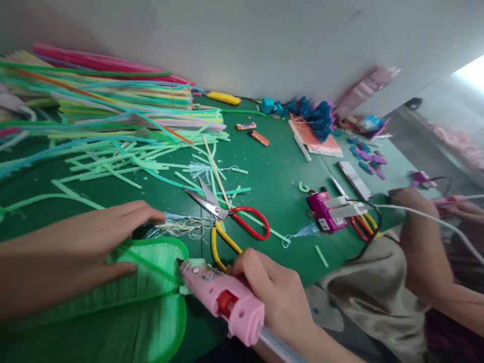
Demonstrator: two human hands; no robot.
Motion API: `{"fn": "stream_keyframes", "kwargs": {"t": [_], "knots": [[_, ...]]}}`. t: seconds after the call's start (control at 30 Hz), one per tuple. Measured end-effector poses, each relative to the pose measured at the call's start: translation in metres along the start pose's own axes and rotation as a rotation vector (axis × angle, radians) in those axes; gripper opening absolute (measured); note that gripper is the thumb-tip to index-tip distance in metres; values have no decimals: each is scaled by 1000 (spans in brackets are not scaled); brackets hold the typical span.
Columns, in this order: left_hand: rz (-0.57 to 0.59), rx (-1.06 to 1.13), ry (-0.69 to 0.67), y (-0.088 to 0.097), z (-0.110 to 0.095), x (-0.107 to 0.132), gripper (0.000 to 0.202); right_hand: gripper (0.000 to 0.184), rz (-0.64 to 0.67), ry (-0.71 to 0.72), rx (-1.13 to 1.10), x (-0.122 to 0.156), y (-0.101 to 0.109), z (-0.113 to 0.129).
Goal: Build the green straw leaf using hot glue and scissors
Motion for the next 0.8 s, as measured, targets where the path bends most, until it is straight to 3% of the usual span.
{"fn": "stream_keyframes", "kwargs": {"t": [0.13,0.23,0.37,0.5,0.7,0.8], "knots": [[65,-16,90,-7,16,18,56,16,-35,4,-27,-8,-9,0],[-4,0,173,-5,34,27,65,20,-47,0,-66,-13,-18,0],[-84,10,183,-5,48,30,74,23,-84,-1,-93,-17,-23,0],[-62,43,109,-3,38,30,72,21,-96,8,-74,-18,-21,4],[111,88,134,-1,33,23,75,10,-57,31,9,-19,-13,14],[109,167,139,7,28,8,59,2,-81,39,15,-20,-9,20]]}}
Point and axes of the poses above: each hand's wrist, its own x-axis away from the middle knuckle, its own y-axis out of the back of the hand, z = x × y, the point moved 9 cm from there along -x, towards the middle knuckle, and after that the axes turned 14 degrees about y, right-handed, at the moved point
